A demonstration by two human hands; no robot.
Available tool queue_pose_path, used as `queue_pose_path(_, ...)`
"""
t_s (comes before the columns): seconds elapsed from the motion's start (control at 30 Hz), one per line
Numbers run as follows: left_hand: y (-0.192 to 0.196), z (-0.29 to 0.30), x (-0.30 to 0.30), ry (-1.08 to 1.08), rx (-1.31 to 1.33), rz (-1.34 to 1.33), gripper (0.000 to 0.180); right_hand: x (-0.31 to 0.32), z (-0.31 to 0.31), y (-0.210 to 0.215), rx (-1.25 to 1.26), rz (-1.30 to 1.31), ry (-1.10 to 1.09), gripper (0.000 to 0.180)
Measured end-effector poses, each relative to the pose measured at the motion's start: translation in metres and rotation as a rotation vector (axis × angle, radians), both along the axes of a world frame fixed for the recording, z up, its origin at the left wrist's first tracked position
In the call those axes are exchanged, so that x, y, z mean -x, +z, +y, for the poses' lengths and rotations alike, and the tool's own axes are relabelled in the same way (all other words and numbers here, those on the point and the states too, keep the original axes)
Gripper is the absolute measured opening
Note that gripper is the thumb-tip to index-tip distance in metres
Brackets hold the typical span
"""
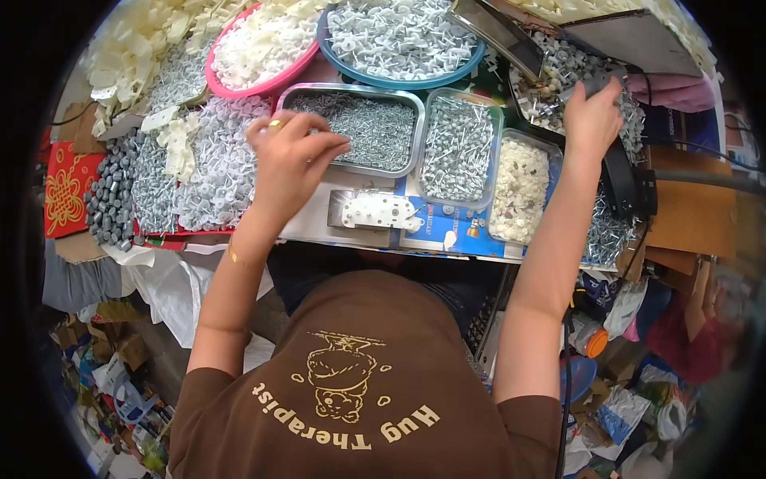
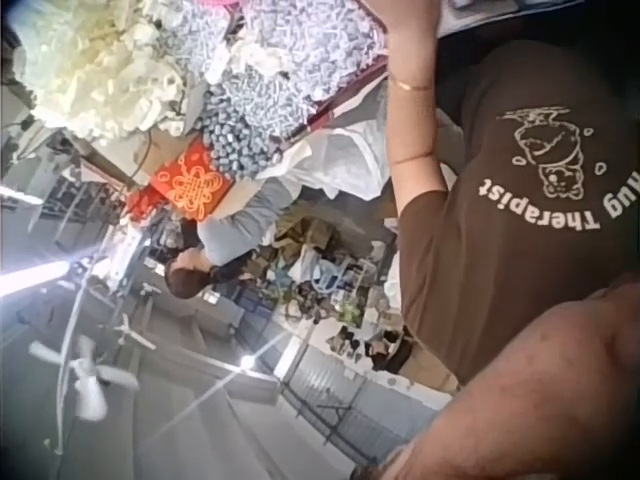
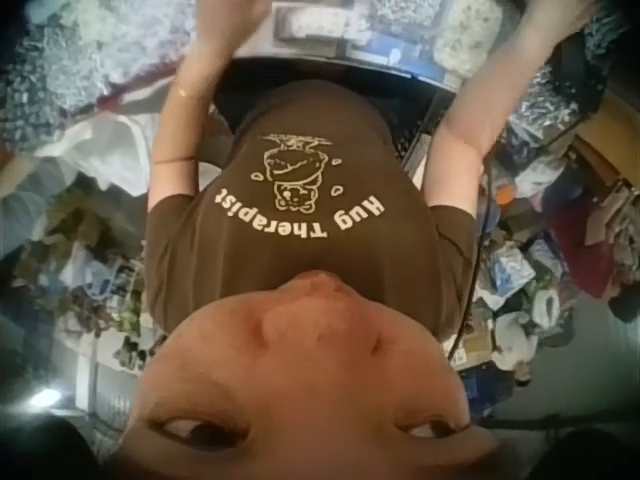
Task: Assembling small metal pins into white plastic housings at a factory workbench and using a pneumatic tool.
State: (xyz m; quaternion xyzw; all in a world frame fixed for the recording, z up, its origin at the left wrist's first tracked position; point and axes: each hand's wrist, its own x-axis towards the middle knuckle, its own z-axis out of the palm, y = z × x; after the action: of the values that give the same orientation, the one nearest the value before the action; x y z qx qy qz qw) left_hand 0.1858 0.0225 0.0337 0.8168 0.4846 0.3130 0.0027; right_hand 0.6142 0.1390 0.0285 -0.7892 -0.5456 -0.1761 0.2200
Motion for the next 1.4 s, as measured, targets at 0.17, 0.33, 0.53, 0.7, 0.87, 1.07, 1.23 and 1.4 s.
queue_pose_path(0.17, -0.037, 0.017, 0.006, -0.021, 0.078, 0.007, 0.01, 0.006, 0.041, 0.0, 0.299, -0.043, -0.174, 0.084)
queue_pose_path(0.33, -0.038, 0.013, 0.005, -0.007, 0.196, -0.088, 0.014, 0.02, 0.024, -0.003, 0.164, 0.225, -0.111, 0.087)
queue_pose_path(0.53, -0.035, 0.015, 0.007, 0.006, 0.192, -0.122, 0.011, 0.032, -0.004, -0.003, -0.38, 0.517, 0.327, 0.098)
queue_pose_path(0.7, -0.028, 0.014, 0.009, 0.022, 0.135, -0.205, 0.003, 0.079, -0.04, 0.053, -0.69, 0.763, 0.533, 0.077)
queue_pose_path(0.87, -0.013, -0.005, 0.003, -0.075, 0.388, -0.473, 0.009, 0.096, -0.078, 0.071, -0.371, 1.645, 0.672, 0.022)
queue_pose_path(1.07, 0.007, -0.046, -0.031, -0.288, 0.352, -0.391, 0.014, 0.166, -0.133, 0.078, -0.121, 1.8, 1.102, 0.072)
queue_pose_path(1.23, -0.005, -0.057, -0.05, -0.28, 0.266, -0.272, 0.02, 0.203, -0.171, 0.074, -0.091, 1.863, 1.048, 0.089)
queue_pose_path(1.4, -0.013, -0.062, -0.055, -0.28, 0.245, -0.34, 0.02, 0.214, -0.176, 0.085, 0.071, 1.54, 0.982, 0.089)
